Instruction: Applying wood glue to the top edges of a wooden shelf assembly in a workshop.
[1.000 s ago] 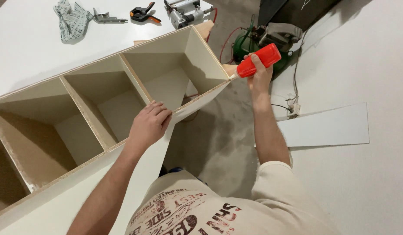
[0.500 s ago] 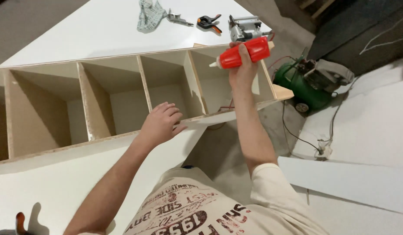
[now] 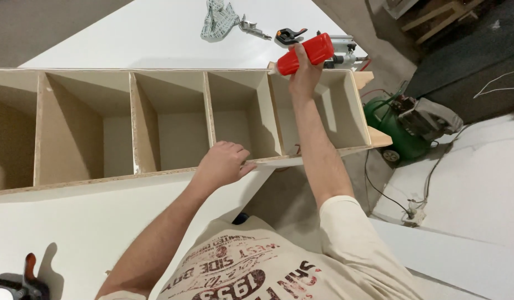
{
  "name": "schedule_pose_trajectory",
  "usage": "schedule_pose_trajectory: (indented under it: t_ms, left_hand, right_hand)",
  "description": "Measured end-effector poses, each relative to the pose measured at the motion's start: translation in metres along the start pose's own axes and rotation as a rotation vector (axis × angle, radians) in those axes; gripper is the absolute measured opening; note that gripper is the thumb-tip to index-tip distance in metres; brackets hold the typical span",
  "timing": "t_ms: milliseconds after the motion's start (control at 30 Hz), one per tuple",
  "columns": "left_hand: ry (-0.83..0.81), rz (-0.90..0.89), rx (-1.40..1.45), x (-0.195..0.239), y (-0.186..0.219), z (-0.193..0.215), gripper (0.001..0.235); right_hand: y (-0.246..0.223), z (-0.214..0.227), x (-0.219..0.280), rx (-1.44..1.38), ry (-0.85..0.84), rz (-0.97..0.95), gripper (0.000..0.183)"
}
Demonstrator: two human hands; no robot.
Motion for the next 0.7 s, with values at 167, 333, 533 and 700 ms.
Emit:
schedule_pose_trajectory:
  t_ms: [167,333,533,700]
  left_hand:
    - [-0.082,0.032,0.019,-0.002,0.0,0.002,0.044]
    - [-0.059,0.025,0.027,-0.001,0.0,0.003,0.043]
    - [-0.059,0.018,-0.004,-0.001,0.001,0.003,0.045]
    - [-0.078,0.029,0.004,-0.002,0.0,0.003,0.044]
  right_hand:
    - [0.006,0.001,-0.007,-0.014,0.006,0.006,0.047]
    - [0.009,0.001,-0.009,-0.02,0.024,-0.013,0.055]
    - [0.004,0.001,-0.004,-0.009,0.011,-0.007,0.061]
    - [-0.007,0.001,0.006,0.02,-0.023,-0.005,0.048]
Point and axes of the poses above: each hand's wrist, its own x-axis away from the middle knuckle, its own z-axis out of the back of the hand, y = z × x, the point moved 6 cm from there along -x, towards the middle knuckle, and after that the axes turned 6 degrees about z, right-handed, at the moved point
